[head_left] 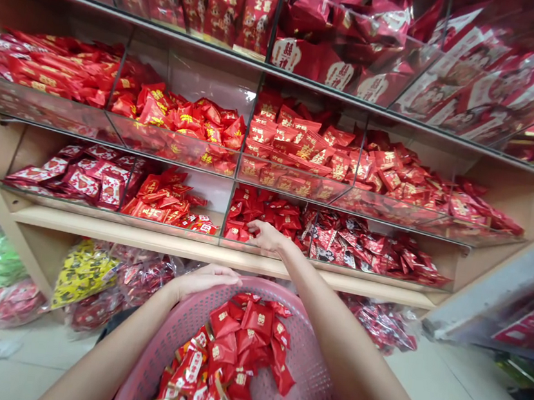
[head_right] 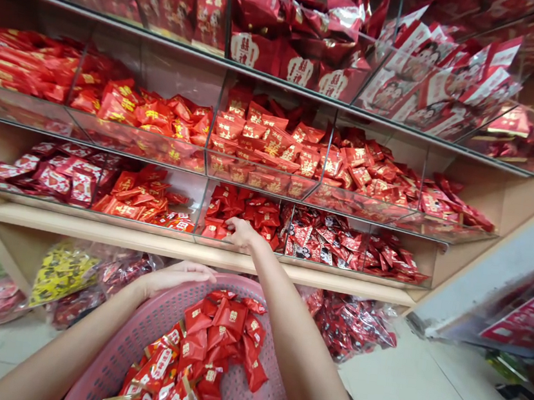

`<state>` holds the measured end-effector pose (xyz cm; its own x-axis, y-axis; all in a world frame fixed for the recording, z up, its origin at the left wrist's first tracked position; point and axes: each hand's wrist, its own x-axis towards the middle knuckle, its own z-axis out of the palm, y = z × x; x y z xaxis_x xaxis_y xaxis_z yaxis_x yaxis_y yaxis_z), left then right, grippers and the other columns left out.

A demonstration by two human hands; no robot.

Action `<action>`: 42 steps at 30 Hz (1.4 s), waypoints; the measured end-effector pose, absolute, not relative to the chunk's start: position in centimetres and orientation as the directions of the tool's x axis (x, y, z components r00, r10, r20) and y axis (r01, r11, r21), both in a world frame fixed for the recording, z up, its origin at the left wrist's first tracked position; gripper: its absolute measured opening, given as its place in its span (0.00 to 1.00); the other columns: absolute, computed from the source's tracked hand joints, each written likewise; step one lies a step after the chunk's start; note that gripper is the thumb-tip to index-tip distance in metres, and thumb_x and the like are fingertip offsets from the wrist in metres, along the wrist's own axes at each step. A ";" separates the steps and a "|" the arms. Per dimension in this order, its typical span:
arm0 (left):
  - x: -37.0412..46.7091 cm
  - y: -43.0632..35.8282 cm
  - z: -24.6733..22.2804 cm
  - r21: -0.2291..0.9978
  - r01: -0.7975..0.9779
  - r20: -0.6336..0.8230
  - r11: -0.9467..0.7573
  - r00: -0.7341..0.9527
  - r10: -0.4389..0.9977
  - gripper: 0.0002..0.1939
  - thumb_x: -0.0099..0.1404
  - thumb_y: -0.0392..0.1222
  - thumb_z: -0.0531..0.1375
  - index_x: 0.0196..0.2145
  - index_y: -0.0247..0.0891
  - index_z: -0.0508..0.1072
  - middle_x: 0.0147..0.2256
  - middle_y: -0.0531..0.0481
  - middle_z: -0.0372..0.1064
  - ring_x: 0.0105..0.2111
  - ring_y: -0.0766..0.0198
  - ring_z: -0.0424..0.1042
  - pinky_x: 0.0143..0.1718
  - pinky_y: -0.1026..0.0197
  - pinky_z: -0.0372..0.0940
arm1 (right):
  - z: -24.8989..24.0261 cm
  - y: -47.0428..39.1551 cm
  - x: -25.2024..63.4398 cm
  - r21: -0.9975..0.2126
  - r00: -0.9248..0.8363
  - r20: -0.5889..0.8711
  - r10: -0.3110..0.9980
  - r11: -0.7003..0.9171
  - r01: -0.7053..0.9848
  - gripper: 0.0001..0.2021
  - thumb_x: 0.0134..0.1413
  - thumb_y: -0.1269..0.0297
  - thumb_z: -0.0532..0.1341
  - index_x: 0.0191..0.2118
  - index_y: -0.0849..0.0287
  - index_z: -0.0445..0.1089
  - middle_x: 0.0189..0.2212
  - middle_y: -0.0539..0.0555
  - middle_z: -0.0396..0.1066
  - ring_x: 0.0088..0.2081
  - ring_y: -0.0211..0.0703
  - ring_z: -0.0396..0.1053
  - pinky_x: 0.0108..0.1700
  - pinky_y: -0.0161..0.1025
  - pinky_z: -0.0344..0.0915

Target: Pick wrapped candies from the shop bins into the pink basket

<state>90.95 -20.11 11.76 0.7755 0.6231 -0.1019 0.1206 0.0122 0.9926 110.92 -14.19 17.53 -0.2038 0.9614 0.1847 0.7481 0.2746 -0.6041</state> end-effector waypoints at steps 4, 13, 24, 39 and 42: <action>90.9 -20.1 11.8 0.993 0.121 -0.097 0.004 0.776 0.623 0.18 0.56 0.49 0.58 0.40 0.34 0.72 0.43 0.46 0.69 0.44 0.56 0.66 0.48 0.58 0.57 | 17.7 -14.1 110.9 -0.564 -0.222 0.163 0.961 0.275 0.779 0.23 0.36 0.72 0.66 0.45 0.63 0.67 0.40 0.56 0.71 0.38 0.40 0.69 0.40 0.35 0.65; 90.7 -20.2 12.0 0.991 0.131 -0.083 -0.031 0.775 0.626 0.18 0.56 0.50 0.58 0.40 0.35 0.73 0.43 0.46 0.69 0.45 0.55 0.66 0.49 0.58 0.56 | 17.7 -14.1 111.0 -0.446 -0.198 0.169 0.966 0.254 0.859 0.13 0.37 0.67 0.66 0.34 0.61 0.72 0.33 0.52 0.71 0.38 0.42 0.67 0.40 0.35 0.62; 90.7 -19.9 11.9 0.992 0.125 -0.109 0.019 0.771 0.628 0.18 0.55 0.49 0.59 0.40 0.34 0.73 0.45 0.45 0.68 0.46 0.55 0.65 0.50 0.58 0.56 | 18.5 -16.4 110.5 -0.366 -0.186 0.332 0.925 0.308 0.878 0.11 0.43 0.64 0.63 0.36 0.58 0.68 0.33 0.51 0.69 0.36 0.40 0.64 0.40 0.36 0.59; 90.7 -20.4 12.3 0.987 0.154 -0.143 0.039 0.760 0.634 0.19 0.54 0.50 0.60 0.41 0.36 0.72 0.44 0.46 0.69 0.46 0.55 0.66 0.50 0.58 0.57 | 13.5 -35.1 113.5 -0.979 0.208 -0.138 0.968 -0.102 -0.174 0.20 0.45 0.53 0.62 0.42 0.57 0.62 0.20 0.44 0.64 0.19 0.30 0.60 0.23 0.29 0.55; 90.9 -20.5 12.5 0.983 0.175 -0.166 0.050 0.750 0.640 0.20 0.54 0.50 0.60 0.41 0.36 0.72 0.44 0.46 0.69 0.46 0.55 0.65 0.50 0.57 0.57 | 10.9 -38.4 114.0 -0.900 0.139 -0.393 0.909 -0.349 -0.259 0.17 0.43 0.54 0.64 0.34 0.59 0.62 0.19 0.44 0.64 0.18 0.29 0.62 0.21 0.27 0.55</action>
